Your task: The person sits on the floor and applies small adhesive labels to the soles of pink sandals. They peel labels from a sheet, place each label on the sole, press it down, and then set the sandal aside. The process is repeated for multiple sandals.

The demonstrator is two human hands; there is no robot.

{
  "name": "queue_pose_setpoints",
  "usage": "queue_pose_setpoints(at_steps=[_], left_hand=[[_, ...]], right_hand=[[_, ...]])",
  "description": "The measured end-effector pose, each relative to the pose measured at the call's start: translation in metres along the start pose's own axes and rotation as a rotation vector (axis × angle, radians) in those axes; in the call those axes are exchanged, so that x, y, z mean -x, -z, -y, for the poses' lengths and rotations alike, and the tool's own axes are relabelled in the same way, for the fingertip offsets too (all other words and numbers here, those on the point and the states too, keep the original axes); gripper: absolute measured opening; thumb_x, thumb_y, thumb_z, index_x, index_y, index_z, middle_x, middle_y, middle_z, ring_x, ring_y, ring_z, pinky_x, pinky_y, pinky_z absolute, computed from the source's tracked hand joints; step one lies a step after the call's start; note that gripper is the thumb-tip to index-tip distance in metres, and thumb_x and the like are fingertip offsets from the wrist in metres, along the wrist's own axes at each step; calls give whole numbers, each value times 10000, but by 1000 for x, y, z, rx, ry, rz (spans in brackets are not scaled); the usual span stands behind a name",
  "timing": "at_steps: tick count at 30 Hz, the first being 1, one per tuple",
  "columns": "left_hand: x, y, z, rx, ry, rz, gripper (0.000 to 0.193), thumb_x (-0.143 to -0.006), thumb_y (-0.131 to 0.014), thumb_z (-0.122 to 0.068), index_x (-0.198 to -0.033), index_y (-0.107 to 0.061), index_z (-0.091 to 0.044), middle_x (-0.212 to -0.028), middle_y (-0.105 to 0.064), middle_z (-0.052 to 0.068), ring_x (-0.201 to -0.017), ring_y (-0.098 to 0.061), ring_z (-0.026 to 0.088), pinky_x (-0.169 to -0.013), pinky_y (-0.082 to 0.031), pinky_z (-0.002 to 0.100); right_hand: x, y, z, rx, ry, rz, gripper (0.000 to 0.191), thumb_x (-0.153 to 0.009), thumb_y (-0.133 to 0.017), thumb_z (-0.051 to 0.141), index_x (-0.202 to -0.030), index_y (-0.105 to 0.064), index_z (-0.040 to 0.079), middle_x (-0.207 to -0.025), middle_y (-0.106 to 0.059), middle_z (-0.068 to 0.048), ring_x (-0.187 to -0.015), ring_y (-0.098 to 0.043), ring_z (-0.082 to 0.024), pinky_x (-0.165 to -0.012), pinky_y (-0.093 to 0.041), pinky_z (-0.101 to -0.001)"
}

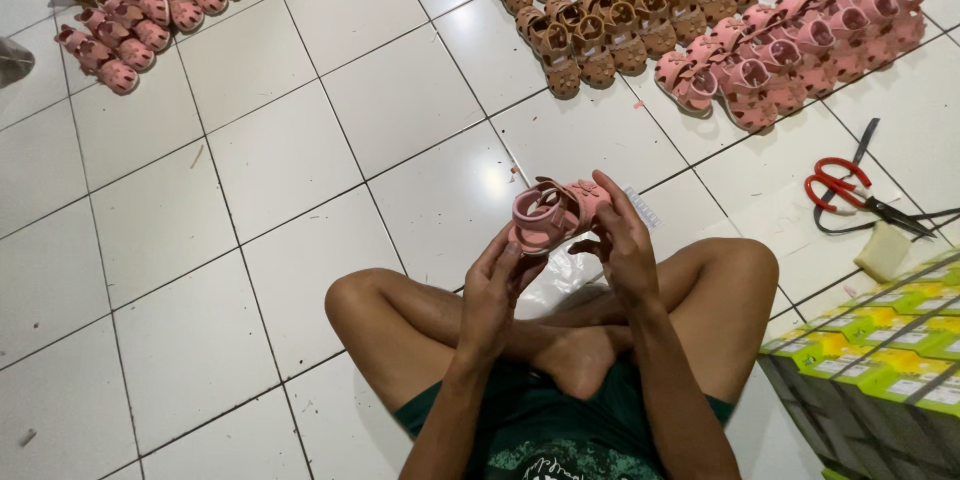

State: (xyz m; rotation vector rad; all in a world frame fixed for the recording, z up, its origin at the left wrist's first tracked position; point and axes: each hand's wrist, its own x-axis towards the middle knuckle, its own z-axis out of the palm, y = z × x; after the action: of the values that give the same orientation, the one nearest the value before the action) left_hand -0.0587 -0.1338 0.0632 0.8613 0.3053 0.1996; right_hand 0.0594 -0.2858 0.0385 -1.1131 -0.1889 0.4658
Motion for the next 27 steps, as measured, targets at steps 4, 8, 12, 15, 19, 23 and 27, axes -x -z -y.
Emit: queue_pose_setpoints(at_steps=[4, 8, 12, 15, 19, 23, 27], left_hand=[[-2, 2, 0, 15, -9, -28, 504, -1075, -482, -227, -1490, -470, 60, -1310, -649, 179, -1144, -677, 221, -1037, -561, 368], [-5, 1, 0, 17, -20, -11, 509, -1078, -481, -233, -1494, -462, 60, -1307, -651, 187, -1158, -681, 223, -1038, -560, 372], [-11, -4, 2, -89, -48, -3, 541, -1044, -522, -199, -1519, -414, 37, -1298, -647, 176, -1156, -677, 230, -1019, -581, 398], [-19, -13, 11, -119, -74, -7, 568, -1030, -532, -171, -1539, -356, 10, -1306, -648, 193, -1167, -670, 244, -1028, -570, 396], [-34, -36, 36, -104, 27, -44, 530, -1021, -515, -175, -1494, -325, -28, -1377, -612, 157, -1233, -640, 225, -1003, -583, 395], [-42, -76, 69, -388, -87, 119, 431, -1021, -584, -110, -1404, -443, 29, -1415, -561, 177, -1278, -629, 273, -992, -606, 408], [-47, -112, 80, -790, -427, 238, 449, -982, -643, -66, -1413, -532, -6, -1392, -605, 196, -1237, -647, 307, -951, -593, 385]], right_hand=[[5, -8, 9, 123, 24, -49, 571, -1029, -539, 245, -1543, -404, 33, -1271, -625, -107, -1033, -673, -171, -769, -629, -345], [8, -11, 13, 116, 73, -50, 606, -1014, -595, 239, -1541, -399, 14, -1291, -605, -129, -1075, -669, -188, -815, -639, -349], [8, 1, 7, 102, 197, 13, 649, -1003, -668, 186, -1542, -379, -31, -1368, -552, -149, -1205, -618, -203, -973, -600, -337], [6, 23, 2, 106, 223, -10, 629, -980, -688, 155, -1501, -395, -42, -1390, -524, -148, -1253, -581, -200, -1015, -560, -327], [9, 58, 0, 79, 326, -177, 574, -936, -731, 54, -1420, -432, -19, -1345, -518, -135, -1234, -571, -194, -1026, -544, -324], [15, 83, 1, 93, 474, -360, 546, -891, -761, -43, -1313, -424, 34, -1406, -441, -112, -1215, -563, -175, -1026, -542, -299], [20, 100, 6, 72, 587, -408, 543, -886, -771, -80, -1295, -443, 59, -1460, -387, -112, -1171, -550, -164, -986, -554, -298]])
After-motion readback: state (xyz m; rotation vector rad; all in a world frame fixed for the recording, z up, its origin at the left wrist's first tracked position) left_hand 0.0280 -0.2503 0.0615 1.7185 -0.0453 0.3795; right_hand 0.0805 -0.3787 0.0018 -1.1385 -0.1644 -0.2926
